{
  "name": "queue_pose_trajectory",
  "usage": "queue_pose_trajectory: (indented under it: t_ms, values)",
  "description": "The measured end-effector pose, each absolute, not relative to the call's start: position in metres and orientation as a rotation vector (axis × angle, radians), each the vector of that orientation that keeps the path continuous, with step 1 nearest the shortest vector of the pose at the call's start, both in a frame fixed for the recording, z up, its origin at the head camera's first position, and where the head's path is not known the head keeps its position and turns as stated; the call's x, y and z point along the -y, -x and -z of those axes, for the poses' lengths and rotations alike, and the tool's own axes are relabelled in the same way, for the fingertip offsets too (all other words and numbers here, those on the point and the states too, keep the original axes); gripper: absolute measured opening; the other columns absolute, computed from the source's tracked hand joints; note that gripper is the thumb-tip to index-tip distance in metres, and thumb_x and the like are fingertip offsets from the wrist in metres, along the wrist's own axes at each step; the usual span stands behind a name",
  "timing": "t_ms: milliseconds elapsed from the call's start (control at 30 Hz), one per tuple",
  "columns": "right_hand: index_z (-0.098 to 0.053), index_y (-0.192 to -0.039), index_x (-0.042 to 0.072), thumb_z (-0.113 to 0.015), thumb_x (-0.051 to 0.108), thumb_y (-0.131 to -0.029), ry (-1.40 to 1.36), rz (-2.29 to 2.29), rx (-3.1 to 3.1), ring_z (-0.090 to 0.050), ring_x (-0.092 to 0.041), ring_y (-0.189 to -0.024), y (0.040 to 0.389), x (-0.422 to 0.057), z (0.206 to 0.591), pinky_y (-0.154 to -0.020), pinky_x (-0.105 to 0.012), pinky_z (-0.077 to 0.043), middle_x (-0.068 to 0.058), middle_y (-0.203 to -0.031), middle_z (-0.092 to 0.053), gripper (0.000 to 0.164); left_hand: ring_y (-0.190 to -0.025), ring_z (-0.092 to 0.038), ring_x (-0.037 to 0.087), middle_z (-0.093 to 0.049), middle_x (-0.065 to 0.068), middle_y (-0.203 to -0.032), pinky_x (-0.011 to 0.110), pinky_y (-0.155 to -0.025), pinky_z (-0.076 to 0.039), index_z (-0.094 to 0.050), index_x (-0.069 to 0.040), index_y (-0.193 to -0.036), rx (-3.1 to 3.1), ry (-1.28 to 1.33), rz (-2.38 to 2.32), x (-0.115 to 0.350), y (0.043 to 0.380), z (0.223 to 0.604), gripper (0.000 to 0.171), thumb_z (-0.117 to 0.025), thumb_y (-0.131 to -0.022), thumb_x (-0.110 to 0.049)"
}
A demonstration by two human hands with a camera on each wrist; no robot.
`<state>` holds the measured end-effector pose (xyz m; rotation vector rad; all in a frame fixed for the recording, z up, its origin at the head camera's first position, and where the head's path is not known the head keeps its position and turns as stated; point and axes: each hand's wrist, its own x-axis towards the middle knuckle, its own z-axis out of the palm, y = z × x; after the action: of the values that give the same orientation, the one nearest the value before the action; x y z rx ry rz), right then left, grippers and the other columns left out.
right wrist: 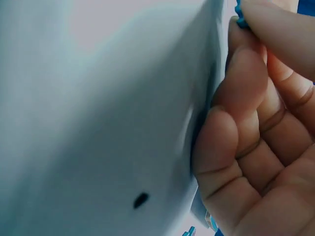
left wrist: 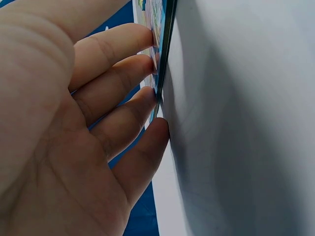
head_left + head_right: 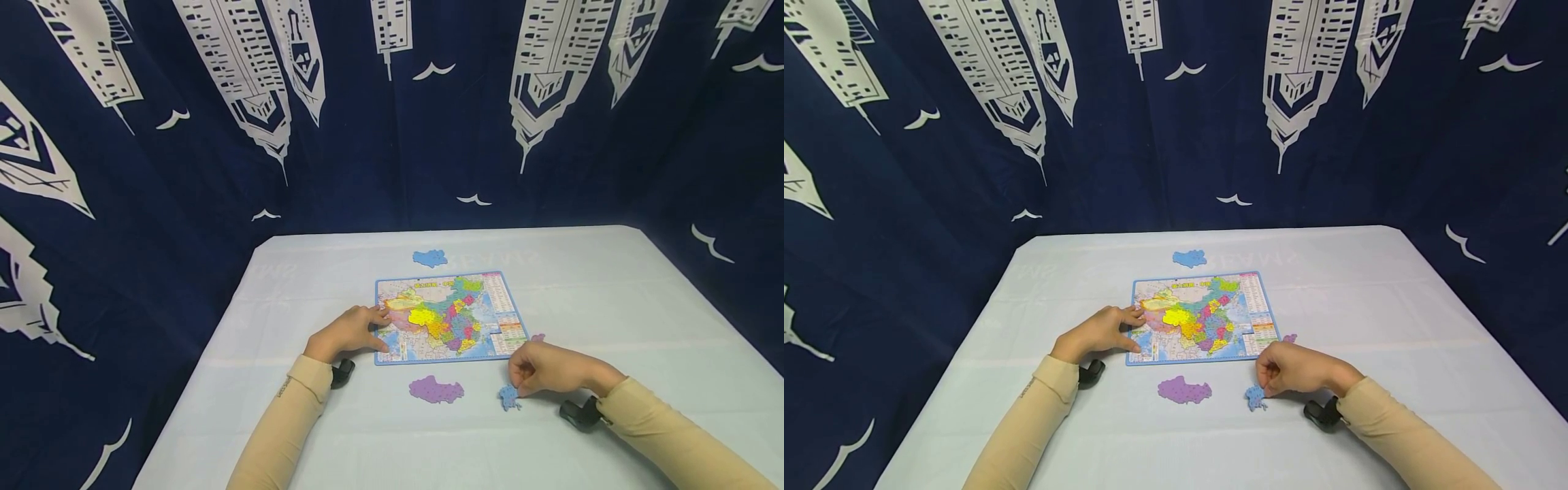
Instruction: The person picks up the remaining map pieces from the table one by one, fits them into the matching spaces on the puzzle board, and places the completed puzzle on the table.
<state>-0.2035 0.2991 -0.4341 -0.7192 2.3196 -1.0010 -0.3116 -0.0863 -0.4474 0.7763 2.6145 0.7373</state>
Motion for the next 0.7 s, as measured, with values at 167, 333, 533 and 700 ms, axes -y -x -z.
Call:
queue_pose_trajectory:
  t_ms: [167, 333, 533, 700]
  values:
    - [-0.066, -0.082, 0.008, -0.075, 0.004, -0.084, 0.719, 1.056, -2.264, -0.046, 0.0, -0.065, 0.205, -0.2998, 0.4353, -0.057, -0.016, -0.041, 0.009, -0.073, -0.056, 0.01, -0.152, -0.031, 0.025, -0.048, 0.002, -0.153, 0.047, -0.125, -0.025, -0.065, -0.009, -0.132, -2.611, -0.765, -0.744, 0.0861, 0.3118, 0.4477, 0.064, -0.088, -0.076, -0.028]
    - [-0.067, -0.085, 0.007, -0.073, 0.005, -0.086, 0.732, 1.094, -2.227, -0.045, 0.0, -0.065, 0.207, -0.2993, 0.4342, -0.058, -0.015, -0.041, 0.007, -0.076, -0.059, 0.006, -0.151, -0.031, 0.025, -0.048, 0.003, -0.153, 0.048, -0.126, -0.024, -0.065, -0.008, -0.132, -2.616, -0.788, -0.734, 0.0868, 0.3128, 0.4478, 0.063, -0.087, -0.076, -0.029]
    - [-0.067, -0.087, 0.005, -0.071, 0.005, -0.088, 0.738, 1.14, -2.181, -0.038, 0.001, -0.059, 0.2094, -0.297, 0.4335, -0.054, -0.014, -0.035, 0.009, -0.068, -0.052, 0.004, -0.152, -0.031, 0.025, -0.048, 0.003, -0.153, 0.048, -0.126, -0.024, -0.065, -0.008, -0.132, -2.615, -0.795, -0.739, 0.0866, 0.3129, 0.4478, 0.063, -0.087, -0.076, -0.028]
    - [-0.066, -0.088, 0.0, -0.068, 0.005, -0.091, 0.766, 1.184, -2.133, -0.038, 0.001, -0.059, 0.2107, -0.2948, 0.4341, -0.055, -0.015, -0.037, -0.005, -0.066, -0.055, 0.006, -0.151, -0.032, 0.025, -0.047, 0.003, -0.153, 0.048, -0.125, -0.025, -0.065, -0.008, -0.132, -2.621, -0.799, -0.727, 0.0868, 0.3124, 0.449, 0.064, -0.087, -0.076, -0.029]
